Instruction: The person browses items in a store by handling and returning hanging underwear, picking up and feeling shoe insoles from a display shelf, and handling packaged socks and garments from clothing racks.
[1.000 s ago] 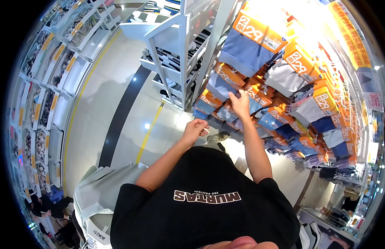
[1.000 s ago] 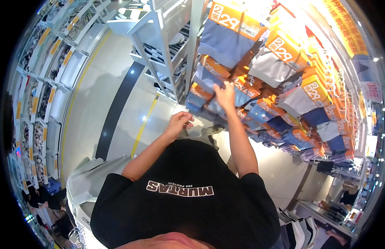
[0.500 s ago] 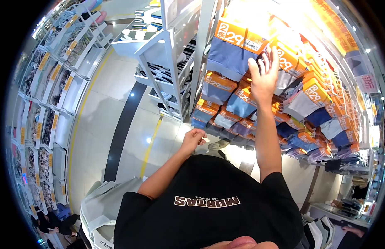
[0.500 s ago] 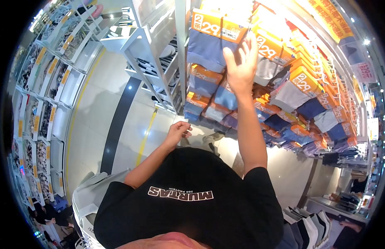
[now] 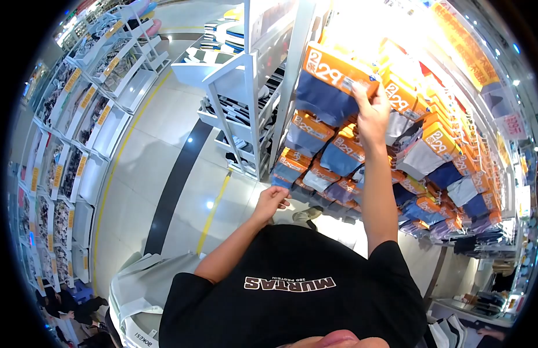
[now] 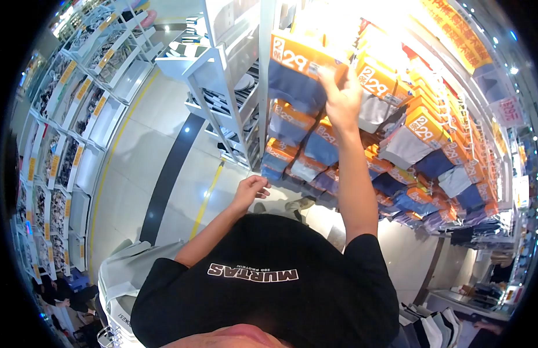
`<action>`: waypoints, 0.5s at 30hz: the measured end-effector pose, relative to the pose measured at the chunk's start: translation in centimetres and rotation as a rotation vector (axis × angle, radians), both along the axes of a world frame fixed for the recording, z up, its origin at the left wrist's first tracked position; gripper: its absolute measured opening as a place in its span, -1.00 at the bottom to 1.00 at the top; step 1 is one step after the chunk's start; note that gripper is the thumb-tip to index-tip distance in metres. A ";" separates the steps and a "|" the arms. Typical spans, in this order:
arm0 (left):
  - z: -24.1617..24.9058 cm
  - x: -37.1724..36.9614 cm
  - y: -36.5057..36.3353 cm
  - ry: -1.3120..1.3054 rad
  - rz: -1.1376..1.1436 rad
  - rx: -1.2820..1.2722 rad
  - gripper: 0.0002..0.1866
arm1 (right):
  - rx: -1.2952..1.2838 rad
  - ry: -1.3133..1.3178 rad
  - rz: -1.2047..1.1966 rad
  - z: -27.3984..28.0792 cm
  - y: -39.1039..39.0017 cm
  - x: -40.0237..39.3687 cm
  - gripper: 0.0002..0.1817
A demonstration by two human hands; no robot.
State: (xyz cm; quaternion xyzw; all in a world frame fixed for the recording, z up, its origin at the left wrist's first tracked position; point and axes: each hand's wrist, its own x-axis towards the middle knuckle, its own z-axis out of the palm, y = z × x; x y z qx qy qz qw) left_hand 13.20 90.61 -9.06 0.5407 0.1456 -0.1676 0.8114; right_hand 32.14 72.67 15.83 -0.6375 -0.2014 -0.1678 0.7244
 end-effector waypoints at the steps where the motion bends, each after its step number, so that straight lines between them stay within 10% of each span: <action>1: 0.7 0.3 0.0 -0.032 0.009 0.002 -0.73 | 0.014 -0.005 0.024 0.5 -0.4 -1.1 -0.66; 10: 8.6 3.1 -0.9 -0.634 0.137 -0.187 -0.50 | 0.242 0.449 0.266 -6.1 -2.2 -7.3 -0.68; 15: 9.1 2.6 -1.5 -0.322 -0.052 -0.117 -0.59 | 0.292 0.574 0.128 -11.4 -1.1 -9.8 -0.48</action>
